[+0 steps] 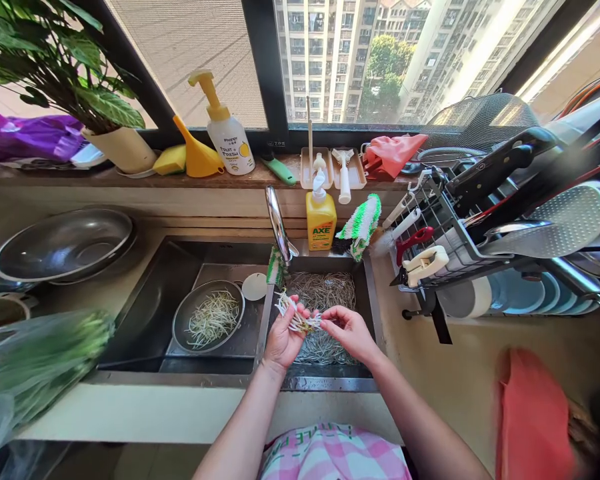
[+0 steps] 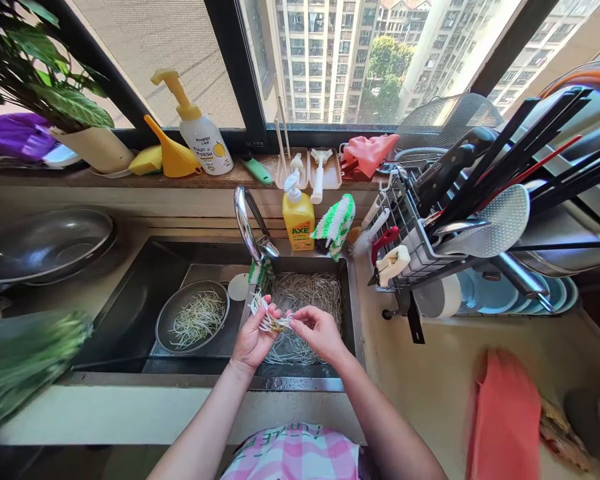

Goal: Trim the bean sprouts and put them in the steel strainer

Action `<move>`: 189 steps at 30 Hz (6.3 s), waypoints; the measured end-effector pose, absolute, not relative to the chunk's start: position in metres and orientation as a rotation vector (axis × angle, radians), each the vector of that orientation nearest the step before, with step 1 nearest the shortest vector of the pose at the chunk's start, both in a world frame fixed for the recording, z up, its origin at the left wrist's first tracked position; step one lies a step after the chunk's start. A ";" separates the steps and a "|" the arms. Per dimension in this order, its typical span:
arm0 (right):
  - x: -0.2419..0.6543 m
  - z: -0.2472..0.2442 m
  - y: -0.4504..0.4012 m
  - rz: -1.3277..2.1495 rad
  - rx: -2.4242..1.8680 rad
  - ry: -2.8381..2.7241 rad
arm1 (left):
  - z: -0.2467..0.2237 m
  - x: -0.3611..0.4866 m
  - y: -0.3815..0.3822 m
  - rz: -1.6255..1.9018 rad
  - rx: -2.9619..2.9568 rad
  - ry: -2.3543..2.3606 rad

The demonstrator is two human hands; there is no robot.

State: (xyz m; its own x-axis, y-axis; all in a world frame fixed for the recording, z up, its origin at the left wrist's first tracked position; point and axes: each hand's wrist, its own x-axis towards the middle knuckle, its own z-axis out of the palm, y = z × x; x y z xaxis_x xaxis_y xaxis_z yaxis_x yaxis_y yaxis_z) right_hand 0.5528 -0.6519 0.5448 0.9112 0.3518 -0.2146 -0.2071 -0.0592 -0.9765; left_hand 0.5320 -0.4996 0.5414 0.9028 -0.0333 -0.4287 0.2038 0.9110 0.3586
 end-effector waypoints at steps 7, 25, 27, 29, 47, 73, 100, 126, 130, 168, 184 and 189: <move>0.564 0.544 -0.651 0.507 -1.789 -0.256 | 0.536 0.532 -0.499 -0.172 0.450 0.465; 0.570 0.541 -0.654 0.884 -1.453 -0.033 | 0.534 0.534 -0.498 -0.252 0.294 0.441; 0.569 0.538 -0.652 0.825 -1.537 -0.049 | 0.533 0.534 -0.498 -0.249 0.302 0.437; 0.568 0.535 -0.650 0.738 -1.647 -0.059 | 0.531 0.534 -0.499 -0.239 0.306 0.430; 0.554 0.529 -0.648 0.315 -1.354 0.045 | 0.538 0.539 -0.492 -0.183 0.204 0.430; 0.533 0.493 -0.624 0.749 -0.553 0.346 | 0.530 0.524 -0.484 -0.280 0.218 0.379; 0.567 0.533 -0.644 0.820 -1.310 0.071 | 0.529 0.521 -0.495 -0.558 0.983 0.326; 0.565 0.522 -0.644 0.338 -1.906 -0.307 | 0.527 0.528 -0.507 -0.366 1.351 0.470; 0.569 0.523 -0.637 0.212 -1.814 -0.137 | 0.526 0.526 -0.510 -0.397 1.308 0.459; 0.519 0.499 -0.609 0.386 -1.316 0.235 | 0.526 0.535 -0.515 0.288 0.726 0.717; 0.517 0.487 -0.605 0.285 -1.368 0.331 | 0.522 0.529 -0.524 0.253 0.717 0.665; 0.517 0.490 -0.614 0.288 -1.356 0.240 | 0.523 0.532 -0.517 0.205 0.598 0.721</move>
